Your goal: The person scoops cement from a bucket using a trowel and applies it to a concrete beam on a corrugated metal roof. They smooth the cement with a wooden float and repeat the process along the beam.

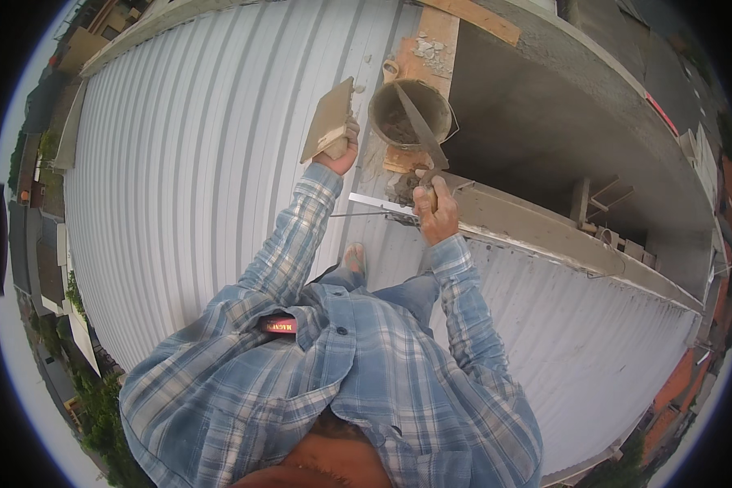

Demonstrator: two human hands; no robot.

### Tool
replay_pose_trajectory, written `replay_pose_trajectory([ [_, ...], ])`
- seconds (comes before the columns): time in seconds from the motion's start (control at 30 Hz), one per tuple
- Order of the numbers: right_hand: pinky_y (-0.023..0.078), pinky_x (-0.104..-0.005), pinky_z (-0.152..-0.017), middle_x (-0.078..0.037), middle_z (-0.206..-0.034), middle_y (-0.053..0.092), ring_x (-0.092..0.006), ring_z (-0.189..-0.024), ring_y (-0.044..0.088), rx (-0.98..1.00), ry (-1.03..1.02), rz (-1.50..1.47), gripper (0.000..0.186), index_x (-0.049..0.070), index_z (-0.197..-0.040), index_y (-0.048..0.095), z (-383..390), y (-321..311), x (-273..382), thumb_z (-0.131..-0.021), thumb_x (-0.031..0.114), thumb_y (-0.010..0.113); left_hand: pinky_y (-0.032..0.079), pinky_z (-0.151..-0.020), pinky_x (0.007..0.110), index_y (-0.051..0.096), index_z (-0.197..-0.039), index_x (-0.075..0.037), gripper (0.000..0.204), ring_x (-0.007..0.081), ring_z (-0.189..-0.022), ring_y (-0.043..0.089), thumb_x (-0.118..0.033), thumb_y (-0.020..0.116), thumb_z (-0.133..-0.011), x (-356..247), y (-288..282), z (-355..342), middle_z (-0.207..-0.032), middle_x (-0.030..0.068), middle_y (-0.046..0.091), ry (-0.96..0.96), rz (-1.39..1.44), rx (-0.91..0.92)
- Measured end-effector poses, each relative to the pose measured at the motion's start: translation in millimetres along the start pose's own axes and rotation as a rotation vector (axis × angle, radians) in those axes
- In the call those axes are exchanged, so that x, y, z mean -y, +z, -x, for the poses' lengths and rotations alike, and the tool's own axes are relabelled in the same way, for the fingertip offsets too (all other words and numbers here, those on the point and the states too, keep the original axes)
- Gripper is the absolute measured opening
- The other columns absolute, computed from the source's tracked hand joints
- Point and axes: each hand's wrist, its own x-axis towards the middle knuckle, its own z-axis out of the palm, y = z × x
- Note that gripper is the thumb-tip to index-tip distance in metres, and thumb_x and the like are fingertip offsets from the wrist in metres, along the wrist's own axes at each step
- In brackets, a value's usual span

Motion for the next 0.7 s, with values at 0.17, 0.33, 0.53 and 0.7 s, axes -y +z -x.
replay_pose_trajectory([
  [0.17, 0.047, -0.0436, -0.068, -0.018, -0.079, 0.058, -0.0369, -0.073, 0.058, -0.152, -0.176, 0.234, 0.036, -0.002, -0.107, 0.056, 21, 49, 30, -0.095, 0.031, 0.062, 0.052, -0.078, 0.031, 0.052, -0.114, -0.001, 0.029, 0.0201, -0.088, 0.056, -0.017, 0.056, -0.09, 78, 65, 7, -0.098, 0.0097, 0.054, -0.055, 0.016, 0.07],
  [0.33, 0.048, -0.0467, -0.071, -0.021, -0.089, 0.059, -0.0428, -0.08, 0.06, -0.249, -0.31, 0.261, 0.032, 0.0, -0.104, 0.056, -2, 57, 27, -0.093, 0.03, 0.063, 0.052, -0.079, 0.031, 0.054, -0.113, -0.002, 0.026, 0.0211, -0.091, 0.057, -0.021, 0.048, -0.097, 103, 82, 6, -0.104, 0.0101, 0.056, -0.062, -0.29, -0.04],
  [0.53, 0.049, -0.0469, -0.076, -0.023, -0.097, 0.062, -0.0438, -0.09, 0.061, -0.281, -0.217, 0.305, 0.034, -0.001, -0.108, 0.058, -67, 62, -31, -0.095, 0.03, 0.062, 0.048, -0.065, 0.029, 0.052, -0.107, -0.001, 0.021, 0.0172, -0.078, 0.049, -0.019, 0.048, -0.097, 91, 71, 23, -0.092, 0.007, 0.052, 0.05, -0.204, -0.343],
  [0.7, 0.048, -0.0415, -0.094, -0.025, -0.117, 0.064, -0.042, -0.111, 0.06, -0.15, 0.018, 0.622, 0.048, -0.001, -0.125, 0.058, -150, 58, -187, -0.096, 0.037, 0.056, 0.053, -0.079, 0.035, 0.052, -0.119, -0.006, 0.032, 0.0233, -0.097, 0.059, -0.029, 0.04, -0.101, 44, -14, 27, -0.112, 0.0073, 0.06, 0.065, -0.469, -0.419],
])
